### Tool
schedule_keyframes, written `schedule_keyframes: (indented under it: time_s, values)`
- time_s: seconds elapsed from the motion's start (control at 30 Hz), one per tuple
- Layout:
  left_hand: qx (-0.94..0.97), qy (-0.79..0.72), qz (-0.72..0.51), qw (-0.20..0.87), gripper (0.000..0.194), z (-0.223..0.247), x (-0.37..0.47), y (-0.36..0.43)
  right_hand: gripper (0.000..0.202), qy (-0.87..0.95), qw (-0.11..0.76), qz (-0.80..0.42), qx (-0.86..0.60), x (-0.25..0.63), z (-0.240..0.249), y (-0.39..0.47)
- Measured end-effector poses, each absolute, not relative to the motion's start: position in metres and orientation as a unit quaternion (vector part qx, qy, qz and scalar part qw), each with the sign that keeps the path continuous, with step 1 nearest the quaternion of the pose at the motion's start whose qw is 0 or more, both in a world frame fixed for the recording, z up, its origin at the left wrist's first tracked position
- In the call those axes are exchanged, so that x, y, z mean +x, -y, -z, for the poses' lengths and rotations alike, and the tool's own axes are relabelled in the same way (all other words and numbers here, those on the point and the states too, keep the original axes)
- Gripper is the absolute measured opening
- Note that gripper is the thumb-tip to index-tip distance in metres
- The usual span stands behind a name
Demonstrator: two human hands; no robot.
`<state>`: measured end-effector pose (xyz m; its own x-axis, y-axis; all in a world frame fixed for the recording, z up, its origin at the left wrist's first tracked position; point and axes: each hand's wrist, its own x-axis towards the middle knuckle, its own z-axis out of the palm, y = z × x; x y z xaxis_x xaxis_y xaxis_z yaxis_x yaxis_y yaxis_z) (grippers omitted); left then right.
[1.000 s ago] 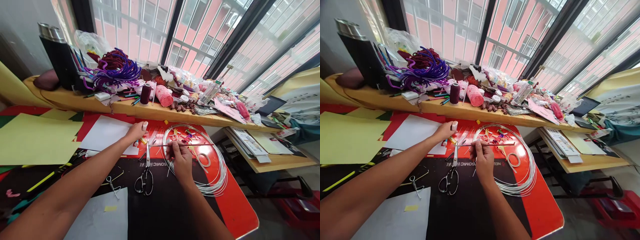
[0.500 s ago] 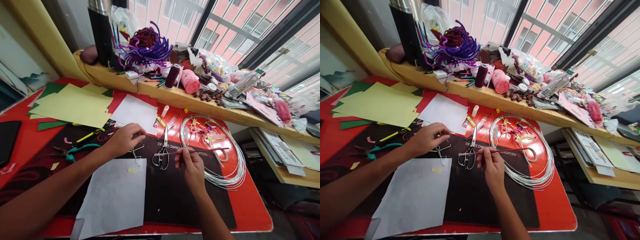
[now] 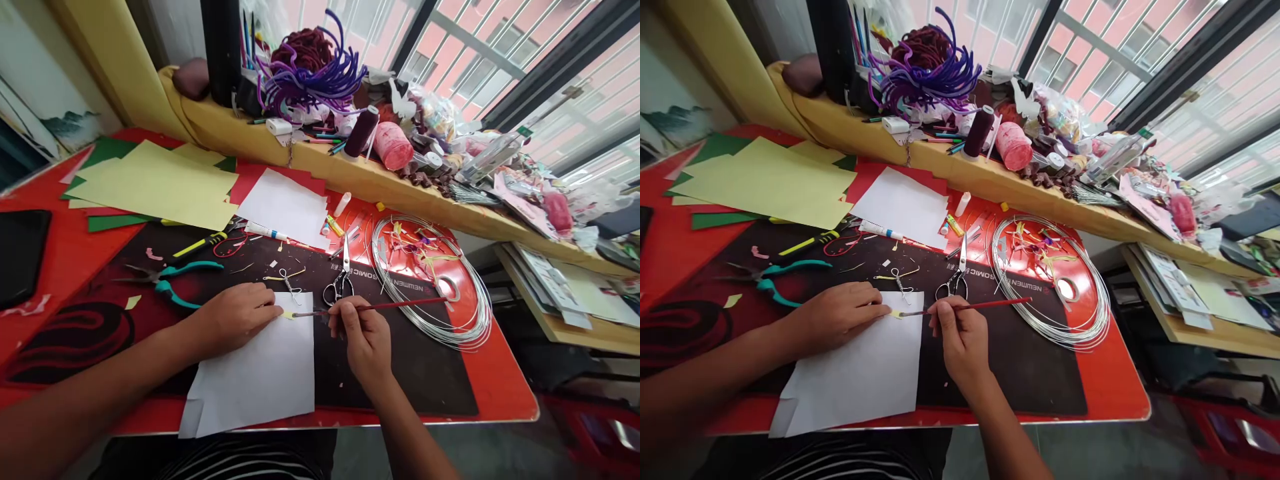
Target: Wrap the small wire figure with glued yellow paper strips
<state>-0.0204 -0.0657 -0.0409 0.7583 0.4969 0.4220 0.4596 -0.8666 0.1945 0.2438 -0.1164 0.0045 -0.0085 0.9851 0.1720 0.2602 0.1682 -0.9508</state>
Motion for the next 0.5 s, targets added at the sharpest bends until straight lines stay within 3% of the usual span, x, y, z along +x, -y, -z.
schedule_keyframes:
  time_s: [0.5]
  values:
    - [0.937,-0.264,-0.23,-0.01,0.024,0.049,-0.021,0.072,0.038,0.651,0.436,-0.33,-0.526,0.226,-0.001,0.117]
